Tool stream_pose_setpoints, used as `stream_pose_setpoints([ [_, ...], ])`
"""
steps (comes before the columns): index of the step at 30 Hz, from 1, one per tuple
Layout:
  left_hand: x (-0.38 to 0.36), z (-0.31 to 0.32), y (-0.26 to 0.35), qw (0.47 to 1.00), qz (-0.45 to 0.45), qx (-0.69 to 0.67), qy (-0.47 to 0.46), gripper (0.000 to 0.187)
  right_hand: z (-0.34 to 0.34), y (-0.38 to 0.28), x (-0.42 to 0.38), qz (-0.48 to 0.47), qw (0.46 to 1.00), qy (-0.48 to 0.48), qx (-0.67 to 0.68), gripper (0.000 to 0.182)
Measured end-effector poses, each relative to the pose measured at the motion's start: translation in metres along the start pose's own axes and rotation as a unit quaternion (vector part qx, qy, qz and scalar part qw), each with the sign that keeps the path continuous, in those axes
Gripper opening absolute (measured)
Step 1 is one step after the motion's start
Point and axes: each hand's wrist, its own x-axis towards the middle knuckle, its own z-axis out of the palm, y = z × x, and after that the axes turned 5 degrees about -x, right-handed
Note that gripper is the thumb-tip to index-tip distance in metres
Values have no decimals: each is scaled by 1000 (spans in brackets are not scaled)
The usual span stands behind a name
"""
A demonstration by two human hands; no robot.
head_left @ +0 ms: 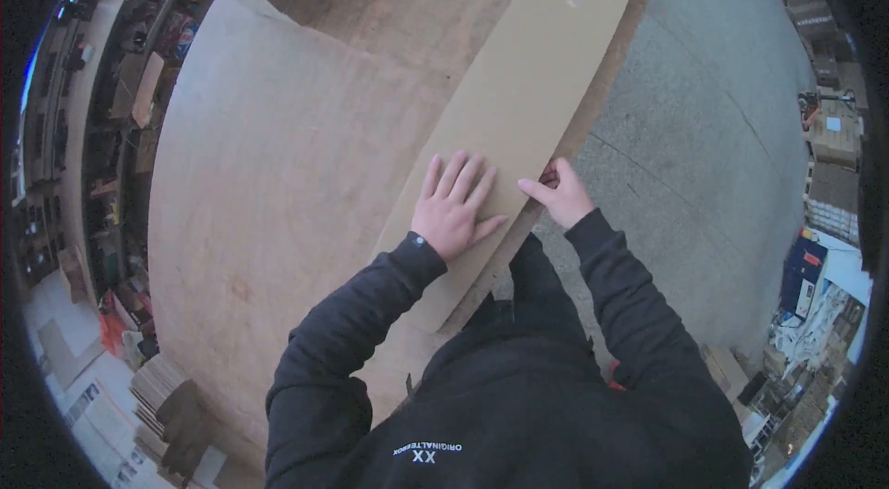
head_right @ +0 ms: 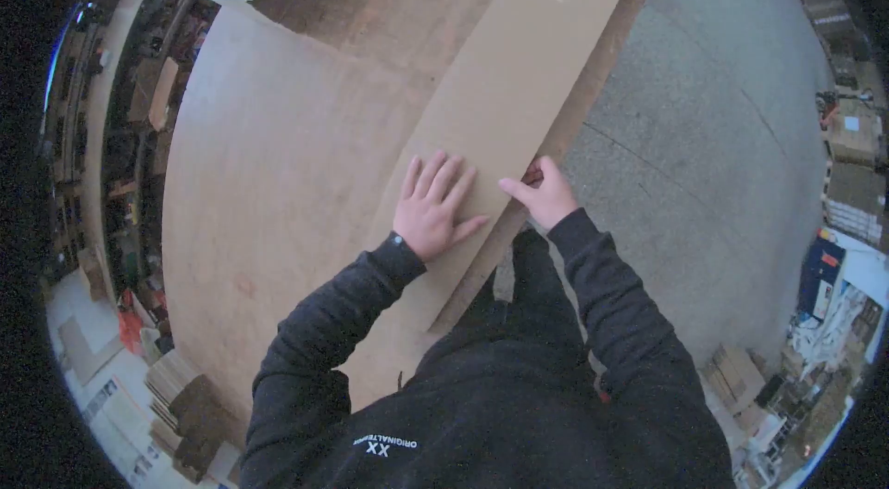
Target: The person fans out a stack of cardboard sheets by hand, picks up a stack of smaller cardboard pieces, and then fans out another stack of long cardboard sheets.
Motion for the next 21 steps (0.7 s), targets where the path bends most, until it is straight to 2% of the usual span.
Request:
stream_pose_setpoints([
  [21,-12,2,-1,999,-4,10,-42,72,-1,7,6,1,1000,-6,-5,43],
])
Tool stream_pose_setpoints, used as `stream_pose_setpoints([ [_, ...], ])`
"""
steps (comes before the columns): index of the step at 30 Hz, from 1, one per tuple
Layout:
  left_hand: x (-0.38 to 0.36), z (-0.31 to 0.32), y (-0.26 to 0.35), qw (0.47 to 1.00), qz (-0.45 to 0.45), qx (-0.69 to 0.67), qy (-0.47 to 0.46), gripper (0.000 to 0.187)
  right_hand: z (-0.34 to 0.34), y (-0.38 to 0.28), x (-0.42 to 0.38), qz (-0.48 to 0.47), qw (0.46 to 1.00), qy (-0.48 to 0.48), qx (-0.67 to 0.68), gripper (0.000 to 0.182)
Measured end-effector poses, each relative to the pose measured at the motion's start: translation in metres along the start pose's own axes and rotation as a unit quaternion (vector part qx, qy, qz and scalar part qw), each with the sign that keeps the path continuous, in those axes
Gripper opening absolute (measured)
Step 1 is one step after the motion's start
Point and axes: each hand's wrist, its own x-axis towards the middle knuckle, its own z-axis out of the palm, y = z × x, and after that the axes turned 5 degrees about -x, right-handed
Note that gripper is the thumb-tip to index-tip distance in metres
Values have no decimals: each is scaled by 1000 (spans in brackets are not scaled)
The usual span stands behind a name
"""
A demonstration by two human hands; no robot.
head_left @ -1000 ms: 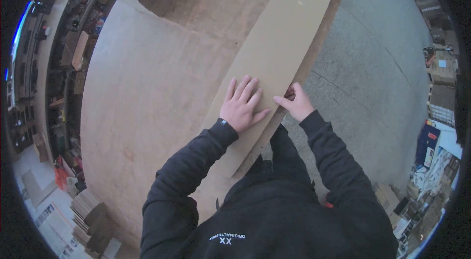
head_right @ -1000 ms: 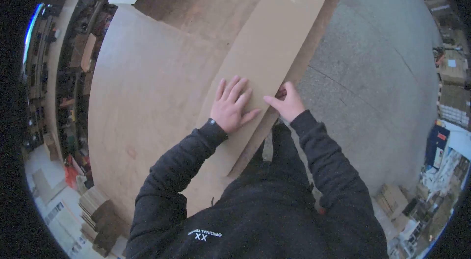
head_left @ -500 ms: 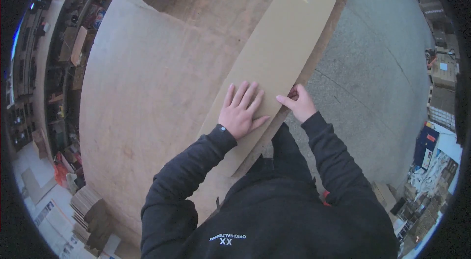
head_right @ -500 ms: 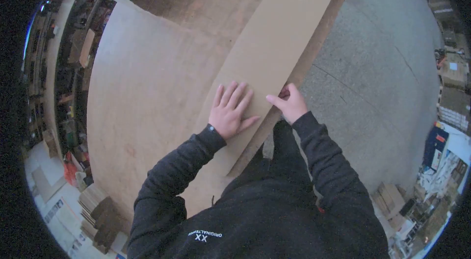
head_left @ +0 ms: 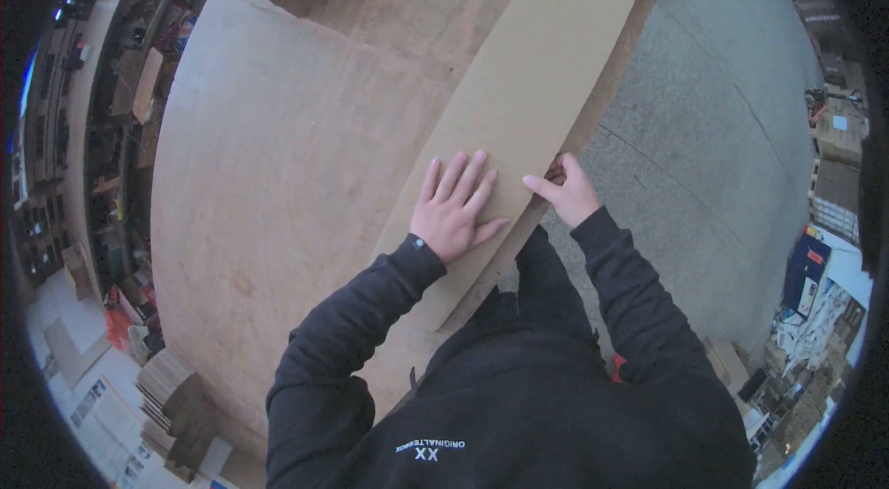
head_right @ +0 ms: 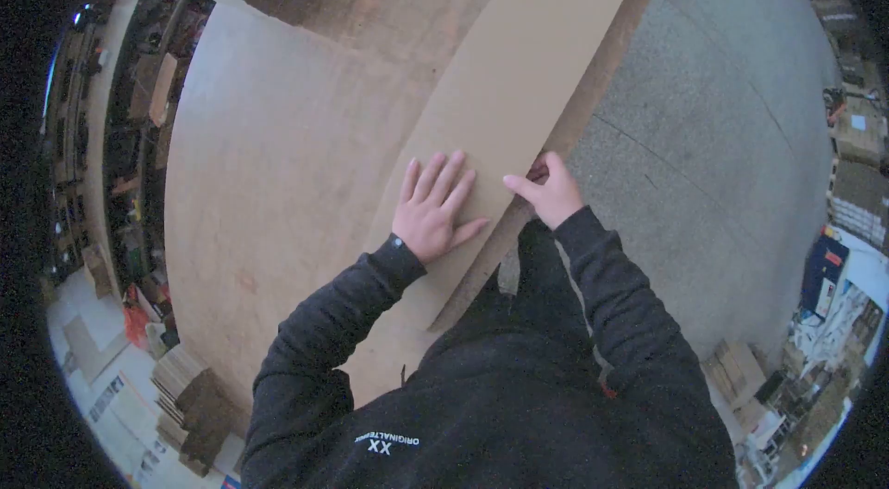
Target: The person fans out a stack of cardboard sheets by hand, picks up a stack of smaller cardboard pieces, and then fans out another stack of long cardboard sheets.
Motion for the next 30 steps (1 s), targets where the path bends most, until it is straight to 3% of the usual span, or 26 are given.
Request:
stream_pose_setpoints([
  [13,-3,3,-3,998,20,-14,51,69,9,-2,-11,-21,999,31,-10,47],
  [30,-10,-1,-1,1000,10,-19,19,65,11,0,-11,-44,998,41,-3,46],
])
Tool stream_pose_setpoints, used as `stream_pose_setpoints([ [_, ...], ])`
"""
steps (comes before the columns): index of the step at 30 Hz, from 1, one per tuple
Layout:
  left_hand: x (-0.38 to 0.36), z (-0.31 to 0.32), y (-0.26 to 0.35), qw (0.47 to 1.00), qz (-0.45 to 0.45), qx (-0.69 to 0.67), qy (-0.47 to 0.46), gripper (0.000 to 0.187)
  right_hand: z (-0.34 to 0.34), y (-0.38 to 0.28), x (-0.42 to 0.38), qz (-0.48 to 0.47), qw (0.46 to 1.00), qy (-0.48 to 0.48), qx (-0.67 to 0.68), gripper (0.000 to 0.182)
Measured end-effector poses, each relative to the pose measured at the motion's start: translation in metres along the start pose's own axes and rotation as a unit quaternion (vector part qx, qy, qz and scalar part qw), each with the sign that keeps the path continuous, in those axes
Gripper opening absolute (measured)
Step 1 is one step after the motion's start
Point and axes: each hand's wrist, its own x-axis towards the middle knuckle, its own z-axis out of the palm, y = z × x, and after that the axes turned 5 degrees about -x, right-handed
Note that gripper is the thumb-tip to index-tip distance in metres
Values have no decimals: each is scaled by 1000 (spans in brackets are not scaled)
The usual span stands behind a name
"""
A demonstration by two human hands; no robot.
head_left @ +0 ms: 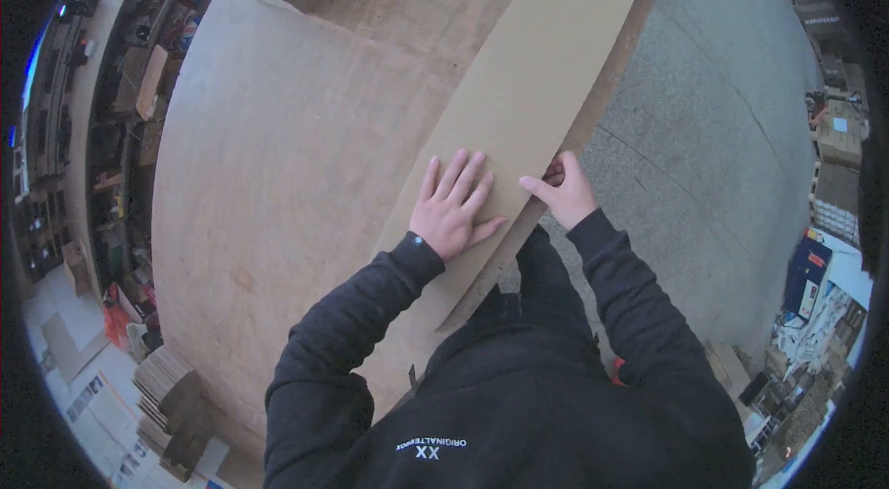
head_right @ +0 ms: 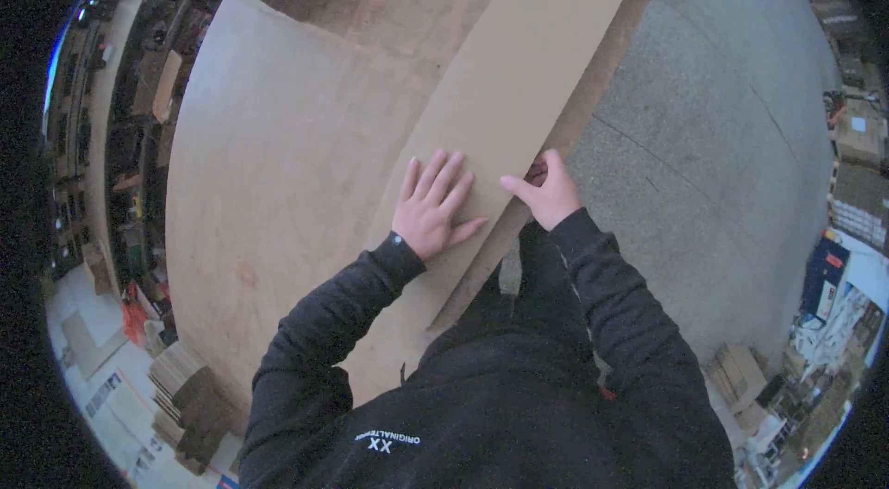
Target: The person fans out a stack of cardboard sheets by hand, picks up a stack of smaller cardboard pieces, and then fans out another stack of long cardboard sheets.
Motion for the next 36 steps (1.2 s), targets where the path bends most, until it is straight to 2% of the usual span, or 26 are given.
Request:
stream_pose_setpoints([
  [7,-4,7,-3,999,16,2,27,71,7,-2,-12,8,1000,4,-17,54],
  [10,-5,7,-4,998,32,-15,57,61,12,2,-12,10,1000,4,7,50],
  [19,-8,0,-1,998,32,-35,44,48,14,7,-9,8,1000,16,14,48],
  [34,-12,1,-3,998,26,-41,41,47,12,-8,-15,14,999,-7,31,51],
  [36,-12,0,-2,999,25,-29,21,52,11,-6,-16,18,1000,-5,0,53],
])
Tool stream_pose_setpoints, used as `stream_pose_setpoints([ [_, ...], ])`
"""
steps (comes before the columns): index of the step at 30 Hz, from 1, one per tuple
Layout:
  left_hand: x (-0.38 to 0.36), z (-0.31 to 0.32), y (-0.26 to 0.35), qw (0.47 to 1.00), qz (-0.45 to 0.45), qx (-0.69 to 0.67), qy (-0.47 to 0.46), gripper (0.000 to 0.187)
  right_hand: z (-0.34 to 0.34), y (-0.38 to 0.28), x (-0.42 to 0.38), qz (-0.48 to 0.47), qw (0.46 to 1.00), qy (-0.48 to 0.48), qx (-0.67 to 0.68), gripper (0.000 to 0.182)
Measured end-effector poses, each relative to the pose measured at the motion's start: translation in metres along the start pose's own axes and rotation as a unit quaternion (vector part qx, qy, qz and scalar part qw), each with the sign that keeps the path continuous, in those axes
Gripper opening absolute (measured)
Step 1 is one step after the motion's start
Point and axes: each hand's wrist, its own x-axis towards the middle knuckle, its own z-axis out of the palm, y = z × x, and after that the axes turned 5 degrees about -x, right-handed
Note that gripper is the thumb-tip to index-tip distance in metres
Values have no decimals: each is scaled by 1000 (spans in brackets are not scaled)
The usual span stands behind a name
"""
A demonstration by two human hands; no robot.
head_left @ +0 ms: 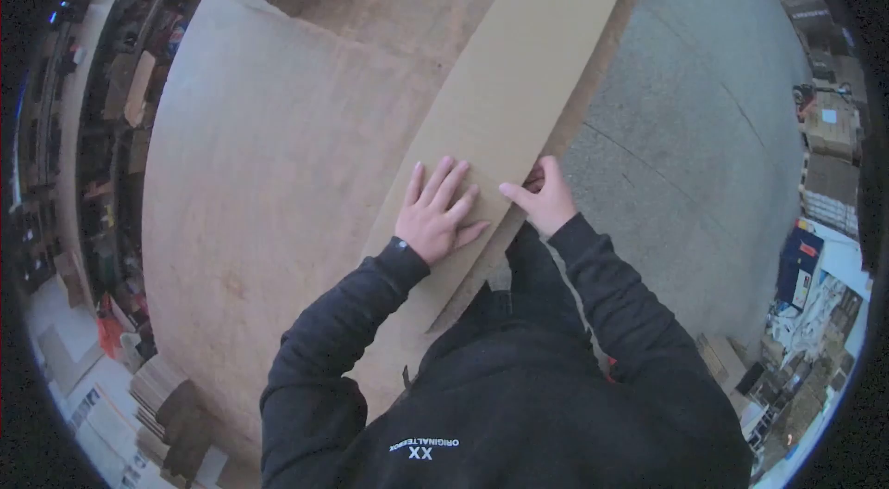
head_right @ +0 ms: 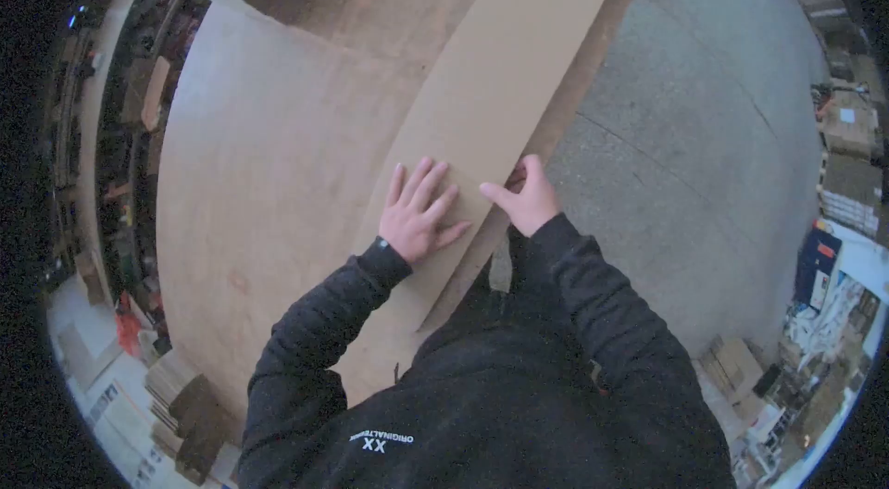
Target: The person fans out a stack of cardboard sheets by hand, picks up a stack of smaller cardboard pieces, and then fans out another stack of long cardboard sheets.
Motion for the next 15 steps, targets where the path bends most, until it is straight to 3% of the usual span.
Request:
stream_pose_setpoints([
  [4,0,0,0,1000,6,13,-1,53,-1,11,-2,-6,998,53,-43,52],
  [7,0,2,0,1000,10,12,1,54,-9,12,-8,-106,980,131,-104,41],
  [10,0,4,0,1000,12,3,22,52,-9,5,-7,-308,909,176,-219,44],
  [13,1,2,1,1000,5,9,4,56,2,-3,-4,-346,863,118,-348,64],
  [15,3,-1,2,1000,-3,11,-1,49,8,-6,-1,-334,863,83,-369,77],
])
